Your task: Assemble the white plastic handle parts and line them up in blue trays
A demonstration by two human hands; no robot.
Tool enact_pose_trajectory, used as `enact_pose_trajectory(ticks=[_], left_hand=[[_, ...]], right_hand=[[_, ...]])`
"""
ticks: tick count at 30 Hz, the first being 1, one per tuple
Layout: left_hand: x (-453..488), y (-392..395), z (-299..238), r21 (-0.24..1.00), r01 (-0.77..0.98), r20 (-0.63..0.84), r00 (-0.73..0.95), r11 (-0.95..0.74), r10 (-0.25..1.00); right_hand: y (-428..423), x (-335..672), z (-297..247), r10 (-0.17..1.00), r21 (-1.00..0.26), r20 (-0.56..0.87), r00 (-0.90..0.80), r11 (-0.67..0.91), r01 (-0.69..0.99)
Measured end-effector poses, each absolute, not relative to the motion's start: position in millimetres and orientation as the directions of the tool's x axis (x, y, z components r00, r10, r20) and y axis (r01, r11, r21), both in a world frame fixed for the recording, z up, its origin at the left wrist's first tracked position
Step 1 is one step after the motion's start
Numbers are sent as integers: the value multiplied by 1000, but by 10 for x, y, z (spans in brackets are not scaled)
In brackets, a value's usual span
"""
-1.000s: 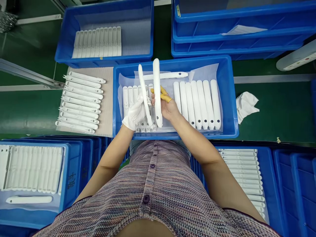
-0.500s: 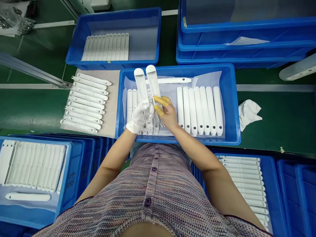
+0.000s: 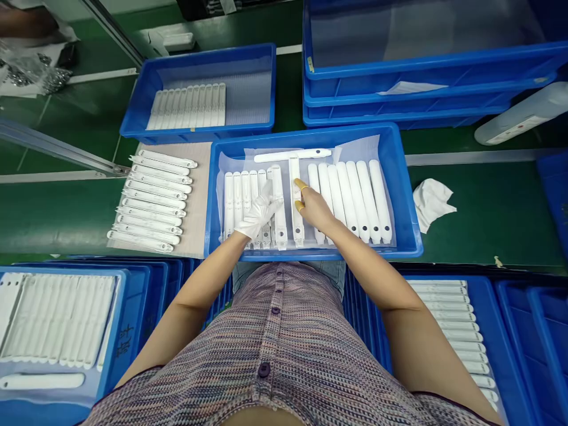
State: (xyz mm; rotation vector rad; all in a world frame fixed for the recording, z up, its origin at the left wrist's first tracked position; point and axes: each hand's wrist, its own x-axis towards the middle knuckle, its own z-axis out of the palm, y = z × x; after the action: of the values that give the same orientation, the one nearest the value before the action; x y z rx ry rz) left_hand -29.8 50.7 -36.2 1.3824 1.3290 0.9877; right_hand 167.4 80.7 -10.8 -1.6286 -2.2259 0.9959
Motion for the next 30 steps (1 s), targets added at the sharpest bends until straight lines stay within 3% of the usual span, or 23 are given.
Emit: enact_pose_trajectory(ticks=[3,7,10,13,16,20,23,25,28,30], left_hand=[[-214,553,-505,939,341,-84,114,40,990],[-226,589,-637,800,598,-135,107,45,985],[-275,591,-616,652,757,-152,82,37,985],[-265,584,-520,442,893,-85,131,-80,988],[-194,558,-447,324,898,1,316,-299,949],[-139,524,-475,226,873,-80,458,-431,885],[-156,541,-511,269,865,-92,460,-423,883],[-119,580,-508,371,840,-23,435,-396,900],[131,652,-488,689,675,102,269,-263,958],[412,660,-485,928,365,29,132,-76,991]], right_hand=[[880,1721,-113,846,-472,-362,-392,196,859],[889,1568,-232,810,-459,-393,-436,238,856],[952,1513,-300,814,-473,-349,-464,274,837],[1191,1640,-305,863,-489,-250,-439,279,827],[1562,1847,-309,933,-478,-120,-338,244,844],[1954,1961,-404,954,-474,-59,-295,234,849],[2074,1917,-472,954,-463,-68,-290,228,857],[2100,1885,-466,951,-461,-86,-296,226,858],[2083,1882,-353,940,-474,-108,-324,238,848],[2027,1921,-219,935,-496,-72,-348,269,825]])
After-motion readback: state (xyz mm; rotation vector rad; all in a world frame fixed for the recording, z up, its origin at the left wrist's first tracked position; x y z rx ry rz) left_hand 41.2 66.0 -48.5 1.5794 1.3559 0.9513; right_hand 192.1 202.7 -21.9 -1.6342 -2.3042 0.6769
